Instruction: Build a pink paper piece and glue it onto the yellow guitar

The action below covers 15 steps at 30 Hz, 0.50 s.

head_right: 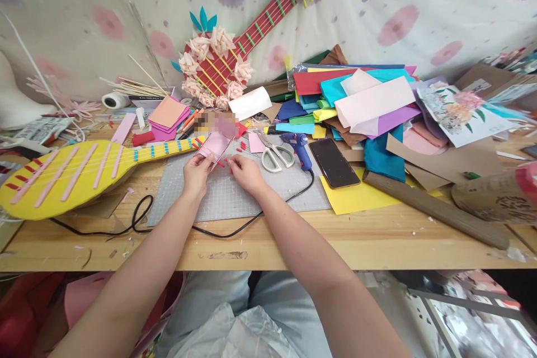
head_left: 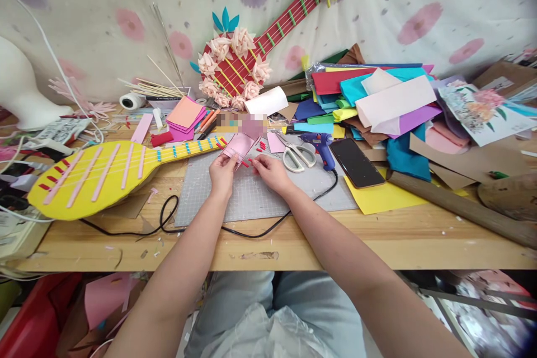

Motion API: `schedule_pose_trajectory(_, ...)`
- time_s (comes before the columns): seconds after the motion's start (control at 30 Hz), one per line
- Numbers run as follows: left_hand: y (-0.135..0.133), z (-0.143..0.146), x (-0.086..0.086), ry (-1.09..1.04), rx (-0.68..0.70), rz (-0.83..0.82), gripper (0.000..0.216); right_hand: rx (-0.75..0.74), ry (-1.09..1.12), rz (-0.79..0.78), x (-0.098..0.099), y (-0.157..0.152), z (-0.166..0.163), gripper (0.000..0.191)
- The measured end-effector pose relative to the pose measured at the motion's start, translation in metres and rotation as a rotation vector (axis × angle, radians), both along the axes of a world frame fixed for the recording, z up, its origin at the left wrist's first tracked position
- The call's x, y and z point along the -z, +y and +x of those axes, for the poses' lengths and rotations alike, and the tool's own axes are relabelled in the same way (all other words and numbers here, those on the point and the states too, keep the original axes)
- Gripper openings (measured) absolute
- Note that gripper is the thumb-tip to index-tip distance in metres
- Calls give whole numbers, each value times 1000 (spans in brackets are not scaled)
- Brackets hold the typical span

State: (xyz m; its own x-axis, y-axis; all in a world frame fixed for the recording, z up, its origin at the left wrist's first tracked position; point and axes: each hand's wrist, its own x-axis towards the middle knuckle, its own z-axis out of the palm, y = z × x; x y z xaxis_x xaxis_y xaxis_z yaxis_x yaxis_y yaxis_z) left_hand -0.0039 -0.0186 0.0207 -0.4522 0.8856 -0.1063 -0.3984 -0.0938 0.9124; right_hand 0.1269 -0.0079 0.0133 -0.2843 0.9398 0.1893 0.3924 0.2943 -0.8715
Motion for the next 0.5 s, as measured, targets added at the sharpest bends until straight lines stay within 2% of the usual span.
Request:
schedule_pose_trajectory(0.2, -1, 2, -1, -8, 20, -11, 20, -43, -73, -33, -3, -2, -1, 29)
schedule_pose_trajectory(0.5, -6, 5, -8, 16, 75, -32, 25, -44, -125, 14, -6, -5, -2, 32)
